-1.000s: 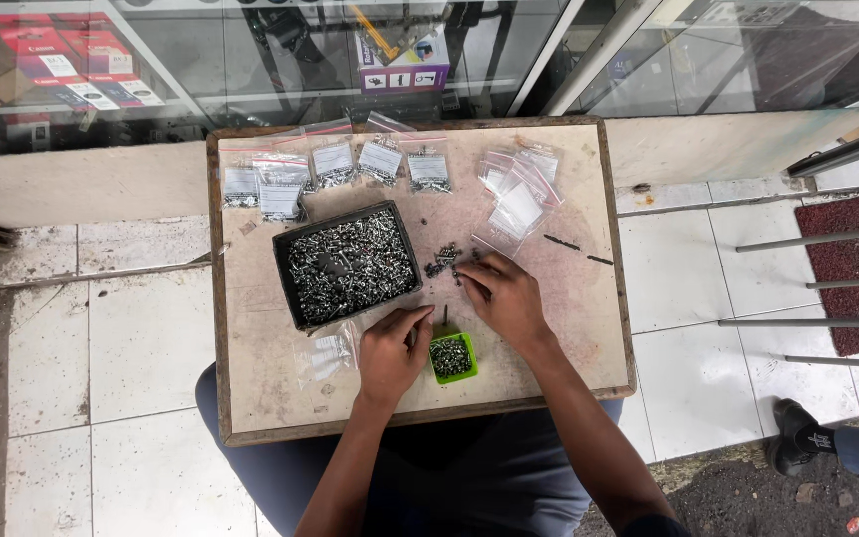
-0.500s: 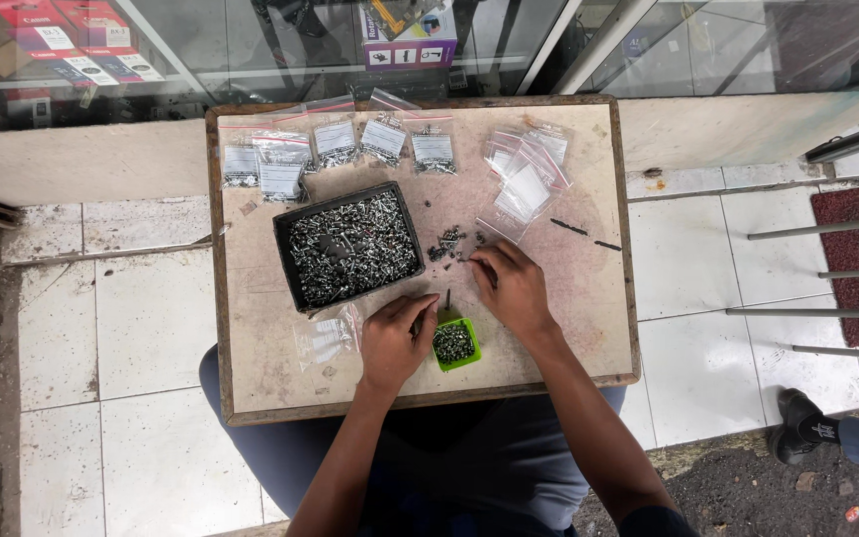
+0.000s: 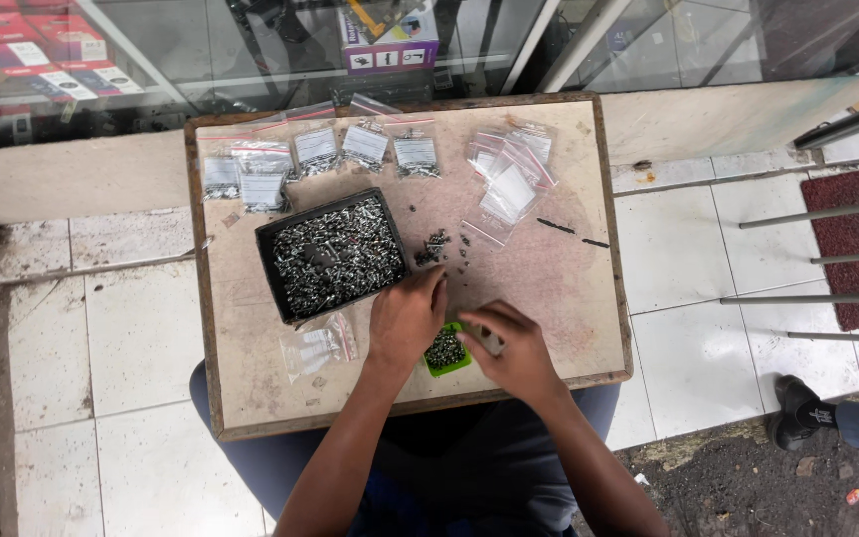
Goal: The person sorts small metal fasteners from a black tray into a green container using their hands. They repeatedly pick up fasteners and place them into the container while seated at a table with pre-packed bags nearby.
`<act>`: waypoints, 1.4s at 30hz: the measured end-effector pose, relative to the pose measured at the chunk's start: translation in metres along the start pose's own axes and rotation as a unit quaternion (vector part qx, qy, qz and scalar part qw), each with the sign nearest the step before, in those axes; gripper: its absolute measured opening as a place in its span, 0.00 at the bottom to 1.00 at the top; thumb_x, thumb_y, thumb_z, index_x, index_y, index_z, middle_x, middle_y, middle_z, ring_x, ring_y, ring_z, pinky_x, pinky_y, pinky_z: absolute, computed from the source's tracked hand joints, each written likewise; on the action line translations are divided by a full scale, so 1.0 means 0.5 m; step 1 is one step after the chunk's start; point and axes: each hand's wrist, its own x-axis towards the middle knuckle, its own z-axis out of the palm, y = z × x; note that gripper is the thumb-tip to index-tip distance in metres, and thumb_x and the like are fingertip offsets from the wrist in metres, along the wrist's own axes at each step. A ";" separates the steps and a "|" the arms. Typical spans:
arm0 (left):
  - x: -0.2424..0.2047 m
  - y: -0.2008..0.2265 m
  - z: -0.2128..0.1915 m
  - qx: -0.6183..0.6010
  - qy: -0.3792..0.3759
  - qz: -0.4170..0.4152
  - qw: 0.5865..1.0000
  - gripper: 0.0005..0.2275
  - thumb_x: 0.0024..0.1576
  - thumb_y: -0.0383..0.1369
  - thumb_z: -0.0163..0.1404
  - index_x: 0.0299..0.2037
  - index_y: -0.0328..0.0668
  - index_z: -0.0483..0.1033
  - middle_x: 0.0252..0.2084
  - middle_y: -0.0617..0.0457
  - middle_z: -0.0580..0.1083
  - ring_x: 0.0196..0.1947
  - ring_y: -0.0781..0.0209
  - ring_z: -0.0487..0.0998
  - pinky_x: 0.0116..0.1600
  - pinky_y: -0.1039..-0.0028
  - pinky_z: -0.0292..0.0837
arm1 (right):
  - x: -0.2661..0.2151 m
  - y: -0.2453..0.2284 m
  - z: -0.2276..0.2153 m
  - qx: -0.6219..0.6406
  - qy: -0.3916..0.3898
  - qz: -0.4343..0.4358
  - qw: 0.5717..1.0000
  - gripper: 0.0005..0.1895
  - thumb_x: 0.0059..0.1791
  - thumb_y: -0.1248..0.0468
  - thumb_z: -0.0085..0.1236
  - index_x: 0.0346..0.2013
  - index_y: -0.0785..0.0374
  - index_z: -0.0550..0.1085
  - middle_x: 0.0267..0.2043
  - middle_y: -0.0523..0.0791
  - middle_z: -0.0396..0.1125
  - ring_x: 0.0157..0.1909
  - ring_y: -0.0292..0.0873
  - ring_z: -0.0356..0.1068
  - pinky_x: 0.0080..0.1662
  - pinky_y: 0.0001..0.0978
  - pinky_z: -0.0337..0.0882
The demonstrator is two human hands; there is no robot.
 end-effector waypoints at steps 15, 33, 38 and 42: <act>0.040 0.040 0.064 0.090 0.006 -0.115 0.989 0.10 0.62 0.34 0.53 0.51 0.51 0.83 0.39 0.49 0.82 0.32 0.42 0.87 0.34 0.53 0.86 | 0.080 0.152 0.028 -0.196 0.066 -0.020 0.978 0.06 0.47 0.65 0.72 0.36 0.50 0.86 0.33 0.43 0.71 0.35 0.49 0.75 0.32 0.42 0.76; 0.042 0.055 0.061 0.066 0.054 -0.089 0.992 0.07 0.66 0.24 0.52 0.48 0.29 0.81 0.35 0.42 0.79 0.32 0.45 0.86 0.30 0.64 0.85 | 0.065 0.099 -0.001 -0.036 0.104 -0.060 0.992 0.03 0.52 0.70 0.68 0.39 0.60 0.84 0.28 0.46 0.70 0.30 0.49 0.71 0.35 0.41 0.72; -0.054 0.053 -0.025 -0.047 0.159 -0.042 0.985 0.05 0.64 0.26 0.55 0.46 0.40 0.83 0.33 0.47 0.80 0.31 0.48 0.86 0.31 0.68 0.82 | -0.013 0.050 0.005 0.063 0.124 -0.044 0.989 0.03 0.53 0.69 0.65 0.41 0.61 0.84 0.28 0.43 0.71 0.29 0.41 0.69 0.33 0.34 0.69; -0.124 0.104 -0.132 -0.108 0.176 -0.051 0.977 0.04 0.65 0.27 0.56 0.44 0.41 0.85 0.32 0.50 0.81 0.24 0.59 0.83 0.27 0.76 0.79 | -0.008 0.015 0.032 -0.008 0.039 -0.097 0.994 0.12 0.48 0.69 0.70 0.47 0.61 0.83 0.33 0.46 0.70 0.35 0.46 0.69 0.38 0.42 0.72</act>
